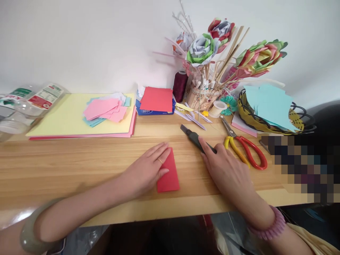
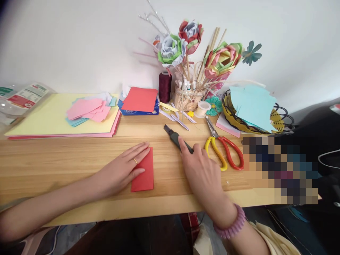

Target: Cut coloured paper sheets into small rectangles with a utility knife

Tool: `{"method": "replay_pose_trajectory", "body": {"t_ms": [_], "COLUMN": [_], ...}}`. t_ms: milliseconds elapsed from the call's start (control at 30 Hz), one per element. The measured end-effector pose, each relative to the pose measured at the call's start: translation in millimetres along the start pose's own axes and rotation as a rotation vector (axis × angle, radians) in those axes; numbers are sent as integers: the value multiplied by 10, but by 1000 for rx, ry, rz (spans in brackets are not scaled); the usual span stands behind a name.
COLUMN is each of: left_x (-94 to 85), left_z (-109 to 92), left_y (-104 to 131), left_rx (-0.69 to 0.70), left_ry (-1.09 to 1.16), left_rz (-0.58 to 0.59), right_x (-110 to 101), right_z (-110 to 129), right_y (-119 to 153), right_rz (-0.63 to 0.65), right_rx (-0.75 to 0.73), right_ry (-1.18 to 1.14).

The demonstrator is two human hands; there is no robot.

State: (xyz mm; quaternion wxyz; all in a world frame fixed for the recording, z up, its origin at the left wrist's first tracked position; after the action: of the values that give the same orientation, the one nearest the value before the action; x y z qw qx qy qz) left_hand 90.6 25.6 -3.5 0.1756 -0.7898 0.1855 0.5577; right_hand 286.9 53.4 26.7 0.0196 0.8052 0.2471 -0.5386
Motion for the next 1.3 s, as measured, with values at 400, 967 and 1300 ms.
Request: {"method": "replay_pose_trajectory", "body": {"t_ms": [400,967,1300], "left_x": [-187,-1196,-1115], "left_z": [284,1628,1934], "left_y": [-299,313,628], "left_rx": [-308,-849,-885], "left_ry": [507,612,242], "left_rz": [-62,-997,-1154], "right_x": [-26,-178,-195], "right_z": [-73,119,473], "right_y": [-282,-787,-1443], "right_rz": [-283,-392,-393], "right_rx": [-27,-137,-246], "right_ry": [-237,-540,-461]}}
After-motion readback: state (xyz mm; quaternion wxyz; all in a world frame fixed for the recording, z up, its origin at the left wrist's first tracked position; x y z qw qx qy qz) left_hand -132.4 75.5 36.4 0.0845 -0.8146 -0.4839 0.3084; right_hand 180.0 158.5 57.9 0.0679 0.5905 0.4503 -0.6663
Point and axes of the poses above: each hand's wrist, its own y-axis away from the middle knuckle, its own x-axis out of the palm, z = x × y, the point moved 4 cm from there along -y, towards the middle knuckle, and after that the axes turned 7 degrees about -z, right-handed, at the moved point
